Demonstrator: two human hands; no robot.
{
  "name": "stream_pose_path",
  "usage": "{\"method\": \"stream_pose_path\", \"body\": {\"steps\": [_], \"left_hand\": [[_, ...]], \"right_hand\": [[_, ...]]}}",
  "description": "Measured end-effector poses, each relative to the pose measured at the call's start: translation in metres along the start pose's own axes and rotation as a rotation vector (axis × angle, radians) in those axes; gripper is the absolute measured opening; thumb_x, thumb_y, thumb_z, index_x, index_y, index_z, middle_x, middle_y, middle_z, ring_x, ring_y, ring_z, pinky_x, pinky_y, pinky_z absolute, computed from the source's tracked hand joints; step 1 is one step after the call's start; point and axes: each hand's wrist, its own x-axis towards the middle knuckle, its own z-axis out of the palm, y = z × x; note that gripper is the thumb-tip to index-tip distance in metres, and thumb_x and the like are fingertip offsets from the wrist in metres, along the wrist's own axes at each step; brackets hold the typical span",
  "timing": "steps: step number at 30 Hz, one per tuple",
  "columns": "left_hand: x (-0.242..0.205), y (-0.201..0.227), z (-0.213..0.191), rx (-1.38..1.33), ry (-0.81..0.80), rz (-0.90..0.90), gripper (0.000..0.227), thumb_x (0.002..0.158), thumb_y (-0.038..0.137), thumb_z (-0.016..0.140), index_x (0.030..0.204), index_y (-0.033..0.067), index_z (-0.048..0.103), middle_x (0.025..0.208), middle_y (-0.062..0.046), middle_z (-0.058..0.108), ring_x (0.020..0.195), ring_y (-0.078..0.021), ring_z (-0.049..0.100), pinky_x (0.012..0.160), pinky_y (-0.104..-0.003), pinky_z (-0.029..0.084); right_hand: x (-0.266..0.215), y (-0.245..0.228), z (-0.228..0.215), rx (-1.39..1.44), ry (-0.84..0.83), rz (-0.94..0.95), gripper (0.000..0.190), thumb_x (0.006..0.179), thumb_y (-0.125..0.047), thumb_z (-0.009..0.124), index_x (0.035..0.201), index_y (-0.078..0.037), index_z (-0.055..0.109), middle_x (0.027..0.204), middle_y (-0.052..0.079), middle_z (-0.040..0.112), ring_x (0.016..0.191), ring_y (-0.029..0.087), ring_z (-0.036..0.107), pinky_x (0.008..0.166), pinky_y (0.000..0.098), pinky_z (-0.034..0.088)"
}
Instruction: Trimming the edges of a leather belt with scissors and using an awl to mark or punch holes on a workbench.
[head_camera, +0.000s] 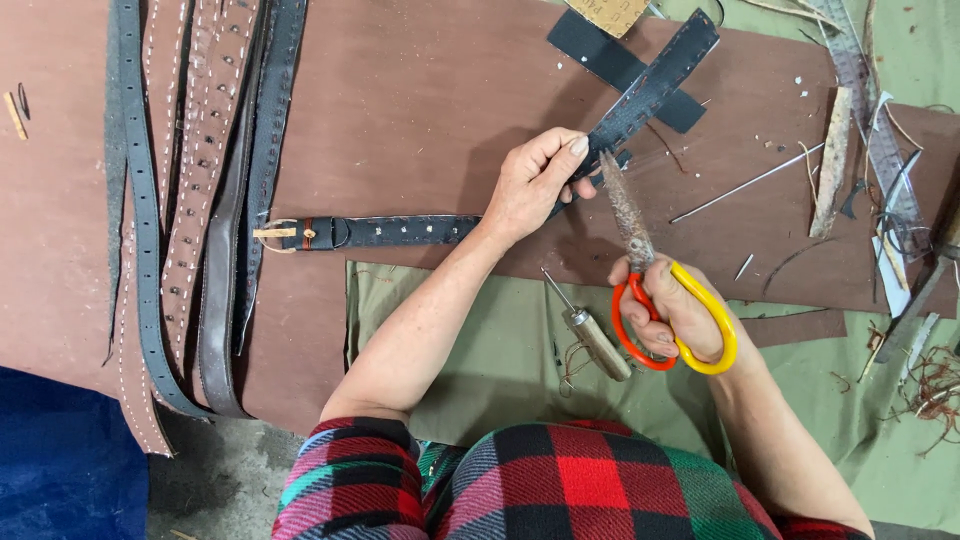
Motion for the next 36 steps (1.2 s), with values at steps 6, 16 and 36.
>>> {"method": "stream_pose_path", "body": {"steps": [6,16,36], "left_hand": [[0.002,0.006,-0.002,-0.031,-0.053,-0.070,0.023,0.104,0.023,0.059,0.099,0.0056,0.073,0.081,-0.019,0.076,0.066,-0.0174,0.075,0.052,-0.022,0.058],[-0.002,0.036,0.006,0.330,-0.258,-0.484,0.023,0.096,0.033,0.058,0.086,0.0153,0.069,0.088,0.004,0.067,0.084,-0.0064,0.059,0.077,-0.027,0.060],[-0.020,0.029,-0.004,1.224,-0.215,-0.208,0.013,0.090,0.026,0.072,0.103,0.0261,0.076,0.092,-0.004,0.073,0.096,-0.0315,0.073,0.086,-0.048,0.057]], "right_hand": [[-0.016,-0.029,-0.019,-0.933,0.515,-0.031,0.057,0.089,-0.032,0.086,0.134,-0.004,0.065,0.100,0.027,0.068,0.092,0.034,0.068,0.076,0.0439,0.054],[-0.073,-0.032,-0.076,-1.140,0.811,0.271,0.067,0.093,-0.038,0.079,0.149,-0.012,0.054,0.106,0.017,0.073,0.096,0.037,0.068,0.089,0.0494,0.053],[-0.060,0.055,0.011,-1.329,0.386,-0.508,0.046,0.085,-0.043,0.081,0.121,-0.016,0.071,0.105,0.009,0.061,0.098,0.035,0.062,0.079,0.0446,0.051]]}}
